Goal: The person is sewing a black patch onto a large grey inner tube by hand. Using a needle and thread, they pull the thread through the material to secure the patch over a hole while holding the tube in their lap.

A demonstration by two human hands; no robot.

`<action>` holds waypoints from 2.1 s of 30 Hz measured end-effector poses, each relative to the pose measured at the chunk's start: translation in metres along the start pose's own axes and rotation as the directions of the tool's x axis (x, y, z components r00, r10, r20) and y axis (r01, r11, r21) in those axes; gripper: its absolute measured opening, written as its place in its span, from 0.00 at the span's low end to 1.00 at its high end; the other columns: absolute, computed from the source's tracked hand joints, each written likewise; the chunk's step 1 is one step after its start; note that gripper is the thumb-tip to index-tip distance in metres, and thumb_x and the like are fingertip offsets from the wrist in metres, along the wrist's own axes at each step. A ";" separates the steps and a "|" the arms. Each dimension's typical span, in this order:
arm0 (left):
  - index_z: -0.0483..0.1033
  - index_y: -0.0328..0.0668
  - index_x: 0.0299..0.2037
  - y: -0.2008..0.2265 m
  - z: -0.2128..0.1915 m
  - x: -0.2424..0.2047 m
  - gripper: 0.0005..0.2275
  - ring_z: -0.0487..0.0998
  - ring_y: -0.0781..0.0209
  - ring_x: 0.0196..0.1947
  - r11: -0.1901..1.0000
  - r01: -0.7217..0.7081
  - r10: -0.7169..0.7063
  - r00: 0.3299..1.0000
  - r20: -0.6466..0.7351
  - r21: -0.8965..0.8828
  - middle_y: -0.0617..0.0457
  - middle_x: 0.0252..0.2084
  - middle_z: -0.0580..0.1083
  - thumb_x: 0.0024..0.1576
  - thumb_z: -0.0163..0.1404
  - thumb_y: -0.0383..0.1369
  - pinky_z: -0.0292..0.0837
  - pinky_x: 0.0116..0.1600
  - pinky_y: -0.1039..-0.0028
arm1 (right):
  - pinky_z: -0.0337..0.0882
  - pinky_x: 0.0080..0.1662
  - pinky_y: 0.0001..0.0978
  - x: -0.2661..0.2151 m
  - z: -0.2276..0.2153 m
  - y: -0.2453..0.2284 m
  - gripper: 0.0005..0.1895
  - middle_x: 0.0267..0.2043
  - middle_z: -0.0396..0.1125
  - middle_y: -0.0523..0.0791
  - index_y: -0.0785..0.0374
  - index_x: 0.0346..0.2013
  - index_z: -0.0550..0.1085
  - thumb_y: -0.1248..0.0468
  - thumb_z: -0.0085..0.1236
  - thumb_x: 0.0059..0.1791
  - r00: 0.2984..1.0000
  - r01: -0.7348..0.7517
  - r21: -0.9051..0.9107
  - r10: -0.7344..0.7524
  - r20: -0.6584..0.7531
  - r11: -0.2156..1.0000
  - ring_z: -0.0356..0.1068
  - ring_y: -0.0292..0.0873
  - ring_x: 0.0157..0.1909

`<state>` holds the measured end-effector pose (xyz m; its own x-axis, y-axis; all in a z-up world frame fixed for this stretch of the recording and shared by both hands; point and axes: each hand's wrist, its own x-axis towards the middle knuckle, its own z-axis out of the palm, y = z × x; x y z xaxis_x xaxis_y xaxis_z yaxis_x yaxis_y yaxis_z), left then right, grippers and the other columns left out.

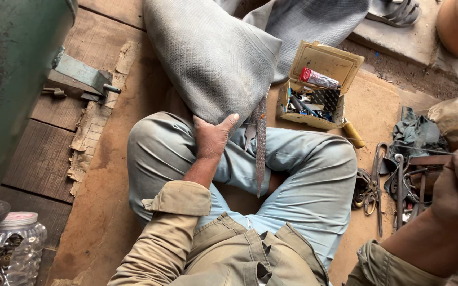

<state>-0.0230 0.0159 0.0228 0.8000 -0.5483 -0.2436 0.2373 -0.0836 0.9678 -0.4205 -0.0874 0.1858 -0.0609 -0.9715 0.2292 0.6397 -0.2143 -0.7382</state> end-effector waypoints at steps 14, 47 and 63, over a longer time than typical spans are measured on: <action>0.61 0.29 0.62 -0.011 -0.015 0.007 0.32 0.77 0.59 0.50 0.963 0.189 -0.136 0.957 0.258 -0.193 0.45 0.54 0.74 0.44 0.55 0.21 0.74 0.57 0.72 | 0.75 0.40 0.30 -0.013 0.107 0.135 0.14 0.46 0.74 0.52 0.69 0.55 0.75 0.75 0.42 0.60 0.759 0.068 -0.614 0.359 0.544 0.787 0.73 0.39 0.34; 0.73 0.29 0.55 -0.015 -0.021 0.027 0.22 0.77 0.63 0.45 0.933 0.302 -0.230 0.918 0.323 -0.196 0.49 0.48 0.78 0.47 0.44 0.17 0.73 0.53 0.76 | 0.73 0.45 0.42 -0.044 0.176 0.263 0.09 0.39 0.71 0.48 0.61 0.41 0.78 0.73 0.56 0.48 0.564 0.598 -0.736 0.485 0.668 0.318 0.73 0.52 0.43; 0.71 0.31 0.55 -0.011 -0.025 0.025 0.21 0.78 0.64 0.43 0.926 0.359 -0.305 0.892 0.333 -0.113 0.48 0.47 0.77 0.48 0.45 0.18 0.76 0.52 0.75 | 0.71 0.46 0.47 -0.039 0.191 0.265 0.10 0.38 0.70 0.48 0.61 0.38 0.76 0.72 0.55 0.44 0.369 0.785 -0.562 0.531 0.763 0.262 0.71 0.55 0.45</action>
<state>0.0077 0.0242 0.0044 0.4577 -0.7409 -0.4914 0.5694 -0.1802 0.8021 -0.1027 -0.0871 0.1022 0.9016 -0.3949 0.1767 -0.3111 -0.8756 -0.3696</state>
